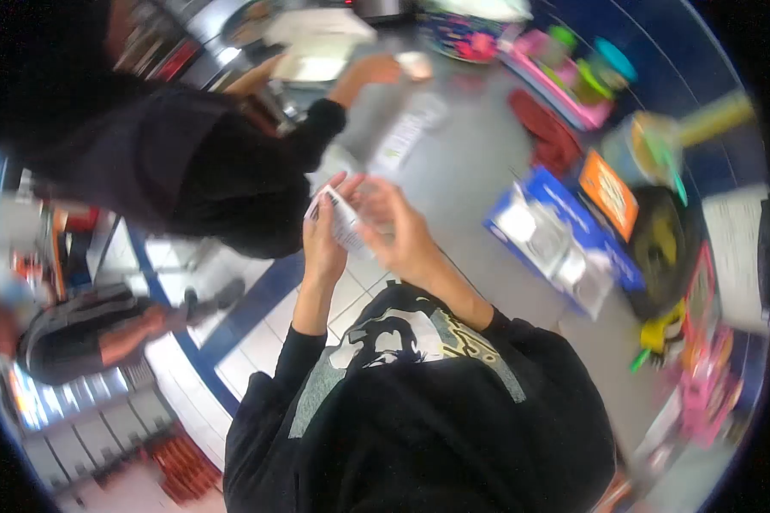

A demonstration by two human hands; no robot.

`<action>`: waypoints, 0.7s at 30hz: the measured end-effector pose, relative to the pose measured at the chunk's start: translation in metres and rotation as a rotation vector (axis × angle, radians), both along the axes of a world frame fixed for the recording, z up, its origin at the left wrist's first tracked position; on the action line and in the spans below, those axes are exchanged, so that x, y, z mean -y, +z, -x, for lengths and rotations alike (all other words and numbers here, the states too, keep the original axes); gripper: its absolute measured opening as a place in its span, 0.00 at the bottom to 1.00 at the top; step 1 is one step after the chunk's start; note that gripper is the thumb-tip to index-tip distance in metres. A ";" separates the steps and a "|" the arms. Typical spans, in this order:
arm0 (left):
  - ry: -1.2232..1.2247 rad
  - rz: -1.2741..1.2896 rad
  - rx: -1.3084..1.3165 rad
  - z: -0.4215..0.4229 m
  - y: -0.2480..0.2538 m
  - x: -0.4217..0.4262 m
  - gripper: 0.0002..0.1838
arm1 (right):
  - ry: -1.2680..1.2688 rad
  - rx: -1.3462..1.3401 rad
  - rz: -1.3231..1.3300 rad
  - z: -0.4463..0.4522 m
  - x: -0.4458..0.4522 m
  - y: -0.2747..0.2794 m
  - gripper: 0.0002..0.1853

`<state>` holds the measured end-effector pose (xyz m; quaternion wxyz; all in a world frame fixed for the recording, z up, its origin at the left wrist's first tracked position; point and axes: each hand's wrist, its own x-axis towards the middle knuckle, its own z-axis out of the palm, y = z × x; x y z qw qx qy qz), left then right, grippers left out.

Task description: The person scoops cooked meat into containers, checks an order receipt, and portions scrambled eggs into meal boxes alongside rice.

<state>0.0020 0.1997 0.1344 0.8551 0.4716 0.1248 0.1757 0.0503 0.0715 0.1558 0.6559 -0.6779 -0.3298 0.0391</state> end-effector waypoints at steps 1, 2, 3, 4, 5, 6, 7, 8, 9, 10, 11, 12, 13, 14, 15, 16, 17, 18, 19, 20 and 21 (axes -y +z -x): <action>-0.060 -0.015 -0.027 0.008 0.008 0.021 0.27 | -0.095 0.010 0.004 0.017 0.021 -0.014 0.27; -0.104 -0.210 -0.018 0.014 -0.005 0.036 0.27 | -0.100 -0.141 0.040 0.034 0.042 -0.035 0.27; -0.173 -0.168 -0.008 0.025 -0.026 0.055 0.27 | -0.097 -0.300 0.059 0.057 0.059 -0.048 0.27; -0.236 -0.122 -0.009 0.035 -0.046 0.074 0.27 | -0.181 -0.298 0.044 0.078 0.079 -0.054 0.27; -0.338 -0.094 -0.031 0.047 -0.058 0.092 0.26 | -0.271 -0.352 0.109 0.099 0.104 -0.062 0.26; -0.426 -0.060 -0.058 0.057 -0.066 0.111 0.25 | -0.346 -0.412 0.180 0.117 0.128 -0.070 0.24; -0.456 -0.052 -0.126 0.070 -0.069 0.136 0.23 | -0.380 -0.429 0.189 0.137 0.150 -0.084 0.24; -0.480 -0.033 -0.144 0.080 -0.080 0.151 0.23 | -0.566 -0.333 0.201 0.158 0.173 -0.104 0.22; -0.440 0.022 -0.148 0.080 -0.095 0.168 0.23 | -0.743 -0.217 0.217 0.172 0.200 -0.119 0.21; -0.402 0.067 -0.159 0.080 -0.105 0.183 0.23 | -0.864 -0.188 0.247 0.182 0.234 -0.130 0.19; -0.394 -0.005 -0.097 0.073 -0.106 0.191 0.23 | -0.990 -0.156 0.268 0.186 0.269 -0.136 0.17; -0.399 -0.119 -0.102 0.060 -0.096 0.197 0.23 | -1.097 -0.103 0.318 0.184 0.297 -0.112 0.15; -0.399 -0.237 -0.101 0.043 -0.086 0.201 0.23 | -1.199 -0.164 0.191 0.180 0.326 -0.110 0.12; -0.374 -0.406 -0.036 0.017 -0.093 0.200 0.24 | -1.308 -0.028 0.432 0.172 0.356 -0.093 0.07; -0.342 -0.574 0.033 -0.013 -0.108 0.197 0.24 | -1.324 -0.036 0.472 0.161 0.385 -0.097 0.06; -0.293 -0.681 0.041 -0.043 -0.117 0.197 0.25 | -1.371 -0.011 0.485 0.146 0.404 -0.101 0.09; -0.249 -0.785 0.043 -0.070 -0.126 0.196 0.25 | -1.419 0.003 0.505 0.131 0.421 -0.106 0.13; -0.257 -0.791 0.055 -0.097 -0.144 0.191 0.25 | -1.431 0.029 0.516 0.114 0.436 -0.117 0.14; -0.271 -0.768 -0.033 -0.124 -0.164 0.186 0.26 | -1.441 0.057 0.527 0.095 0.449 -0.130 0.16; -0.283 -0.744 -0.118 -0.144 -0.171 0.189 0.27 | -1.480 -0.020 0.558 0.076 0.452 -0.138 0.16; -0.285 -0.747 -0.101 -0.151 -0.163 0.198 0.27 | -1.422 -0.043 0.521 0.061 0.455 -0.144 0.12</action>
